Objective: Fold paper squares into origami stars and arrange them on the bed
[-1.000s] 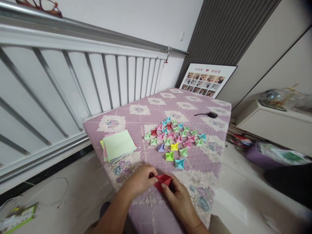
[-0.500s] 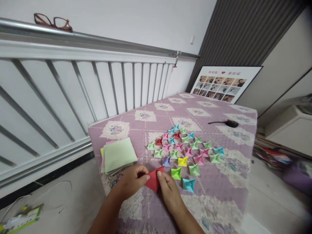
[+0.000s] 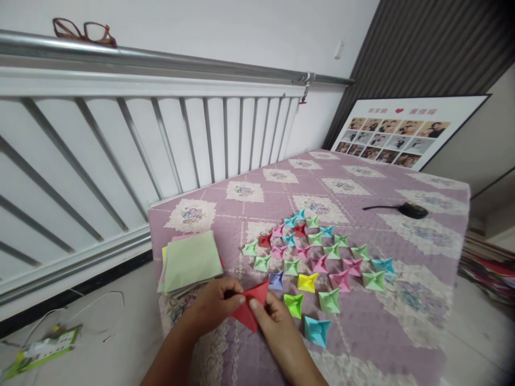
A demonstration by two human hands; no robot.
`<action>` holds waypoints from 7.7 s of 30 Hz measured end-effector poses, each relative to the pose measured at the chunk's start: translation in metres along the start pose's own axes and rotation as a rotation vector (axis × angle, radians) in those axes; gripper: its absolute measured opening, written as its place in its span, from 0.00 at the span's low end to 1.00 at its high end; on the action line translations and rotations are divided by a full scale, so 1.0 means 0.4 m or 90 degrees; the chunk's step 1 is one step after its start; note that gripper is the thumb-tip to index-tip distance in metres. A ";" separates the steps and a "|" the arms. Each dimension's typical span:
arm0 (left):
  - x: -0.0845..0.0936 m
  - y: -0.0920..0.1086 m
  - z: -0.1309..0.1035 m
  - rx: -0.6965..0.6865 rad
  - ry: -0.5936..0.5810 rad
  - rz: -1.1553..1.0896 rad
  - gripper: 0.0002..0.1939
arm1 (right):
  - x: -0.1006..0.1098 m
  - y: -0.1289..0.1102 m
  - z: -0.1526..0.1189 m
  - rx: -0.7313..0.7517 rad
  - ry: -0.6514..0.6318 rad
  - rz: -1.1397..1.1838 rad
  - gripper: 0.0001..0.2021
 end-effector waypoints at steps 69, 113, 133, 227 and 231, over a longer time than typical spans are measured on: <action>-0.011 -0.046 -0.041 0.007 -0.125 -0.222 0.06 | -0.026 0.016 -0.010 -0.026 -0.055 0.013 0.07; -0.049 -0.014 -0.050 0.043 0.250 0.011 0.03 | 0.010 -0.068 -0.044 0.174 0.113 -0.425 0.08; -0.033 -0.004 -0.072 0.140 0.193 0.241 0.04 | -0.006 -0.038 -0.038 0.099 0.096 -0.450 0.07; -0.015 -0.037 -0.114 0.127 0.066 0.415 0.05 | -0.109 0.002 -0.054 0.038 -0.230 -0.653 0.03; -0.007 -0.027 -0.081 0.128 0.098 0.437 0.05 | -0.108 -0.001 -0.053 0.048 -0.228 -0.650 0.04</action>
Point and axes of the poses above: each hand's wrist, its own z-axis towards the middle knuckle, its own x-axis out of the back of the hand, y = z × x, the point moved 8 cm from there along z, towards the middle knuckle, and after that the axes turned 9 degrees about -y, right-handed, at the moved point
